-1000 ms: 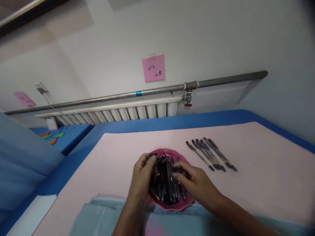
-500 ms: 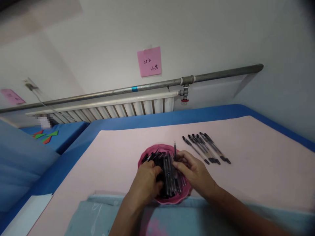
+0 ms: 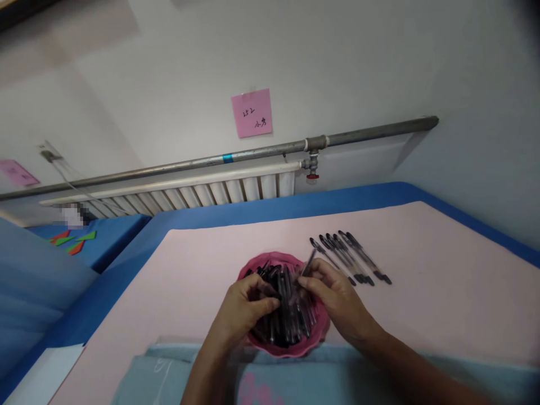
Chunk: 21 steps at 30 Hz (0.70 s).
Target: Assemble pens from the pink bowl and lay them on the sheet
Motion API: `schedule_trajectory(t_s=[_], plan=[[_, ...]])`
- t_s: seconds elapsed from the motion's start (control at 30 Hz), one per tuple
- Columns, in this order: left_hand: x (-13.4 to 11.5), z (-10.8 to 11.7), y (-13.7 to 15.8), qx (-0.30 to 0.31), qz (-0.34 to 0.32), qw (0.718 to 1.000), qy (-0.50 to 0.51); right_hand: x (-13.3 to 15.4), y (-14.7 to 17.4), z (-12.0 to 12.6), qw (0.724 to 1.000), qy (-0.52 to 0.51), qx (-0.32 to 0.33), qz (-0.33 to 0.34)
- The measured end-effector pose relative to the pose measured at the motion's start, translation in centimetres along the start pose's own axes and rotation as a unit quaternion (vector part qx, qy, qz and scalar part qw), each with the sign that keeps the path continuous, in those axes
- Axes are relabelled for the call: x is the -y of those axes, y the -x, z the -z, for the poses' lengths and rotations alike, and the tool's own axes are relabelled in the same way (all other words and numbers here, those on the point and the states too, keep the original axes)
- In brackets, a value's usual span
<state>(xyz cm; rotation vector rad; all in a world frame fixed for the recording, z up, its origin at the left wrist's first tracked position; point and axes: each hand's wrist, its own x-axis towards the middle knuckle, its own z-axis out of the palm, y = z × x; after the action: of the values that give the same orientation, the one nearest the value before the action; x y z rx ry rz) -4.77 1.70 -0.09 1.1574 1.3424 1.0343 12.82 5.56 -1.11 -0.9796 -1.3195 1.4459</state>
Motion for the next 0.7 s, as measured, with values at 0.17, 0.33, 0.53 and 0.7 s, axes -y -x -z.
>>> schedule_trajectory(t_s=[0.17,0.33,0.53,0.7], plan=[[0.0,-0.7,-0.1,-0.004,0.028,0.986,0.165,0.2,-0.1,-0.2,0.986,-0.158,-0.042,-0.015],[0.4,-1.4,-0.5,-0.001,0.028,0.964,0.263,0.7,-0.1,-0.4,0.969,-0.236,-0.055,-0.038],[1.0,-1.9,-0.9,-0.006,0.034,0.947,0.318,0.8,-0.1,-0.5,0.965,-0.249,-0.067,-0.042],[1.5,-2.2,-1.1,-0.012,0.05,0.936,0.348,0.0,-0.3,0.0,0.976,-0.212,-0.049,-0.015]])
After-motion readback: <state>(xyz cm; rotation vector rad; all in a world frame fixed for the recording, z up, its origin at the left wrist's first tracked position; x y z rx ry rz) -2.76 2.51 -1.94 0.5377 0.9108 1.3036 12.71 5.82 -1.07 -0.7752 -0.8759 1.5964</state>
